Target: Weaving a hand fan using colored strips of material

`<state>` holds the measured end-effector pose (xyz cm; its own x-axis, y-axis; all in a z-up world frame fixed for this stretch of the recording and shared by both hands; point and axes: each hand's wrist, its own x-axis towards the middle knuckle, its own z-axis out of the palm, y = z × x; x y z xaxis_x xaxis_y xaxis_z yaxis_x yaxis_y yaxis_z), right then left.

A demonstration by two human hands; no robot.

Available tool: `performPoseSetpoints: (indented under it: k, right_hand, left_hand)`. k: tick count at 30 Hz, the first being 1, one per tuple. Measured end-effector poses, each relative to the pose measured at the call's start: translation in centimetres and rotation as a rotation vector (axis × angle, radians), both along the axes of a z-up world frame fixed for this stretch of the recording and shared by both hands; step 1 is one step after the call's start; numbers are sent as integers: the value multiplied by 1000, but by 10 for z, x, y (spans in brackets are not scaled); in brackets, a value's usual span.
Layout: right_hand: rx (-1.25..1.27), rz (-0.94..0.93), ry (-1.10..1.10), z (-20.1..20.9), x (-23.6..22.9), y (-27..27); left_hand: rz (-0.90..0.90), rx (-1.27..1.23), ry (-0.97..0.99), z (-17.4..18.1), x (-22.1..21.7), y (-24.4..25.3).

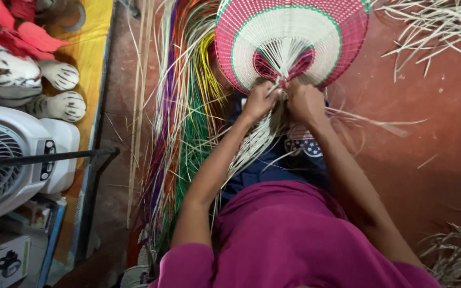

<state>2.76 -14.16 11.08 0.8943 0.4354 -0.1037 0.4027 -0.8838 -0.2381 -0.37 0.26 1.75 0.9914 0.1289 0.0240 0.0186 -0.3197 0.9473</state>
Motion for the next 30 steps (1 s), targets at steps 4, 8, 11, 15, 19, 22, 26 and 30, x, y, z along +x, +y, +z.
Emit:
performPoseSetpoints:
  k: [4,8,11,15,19,22,26,30]
  right_hand:
    - [-30,64,4,18,7,-9]
    - [238,72,22,-30,20,-9]
    - [226,46,14,-45,21,-5]
    - [197,15,91,-30,13,-3]
    - [144,-47,110,-28,10,-3]
    - [126,-45,119,-17,4,-1]
    - [23,-1,127,13,8,-3]
    - [53,-17,148,20,12,-9]
  left_hand:
    - [-44,-137,-15,69,-12,-5]
    - [-27,-299,31,54,-7,-4]
    - [20,-385,68,45,-11,-5]
    - [65,-540,93,36,-13,-8]
    - [40,-523,102,49,-17,-6]
    - [14,-461,79,28,-16,-5]
    - [-39,-382,-1,20,-10,-7]
    - [-19,-443,30,65,-16,-10]
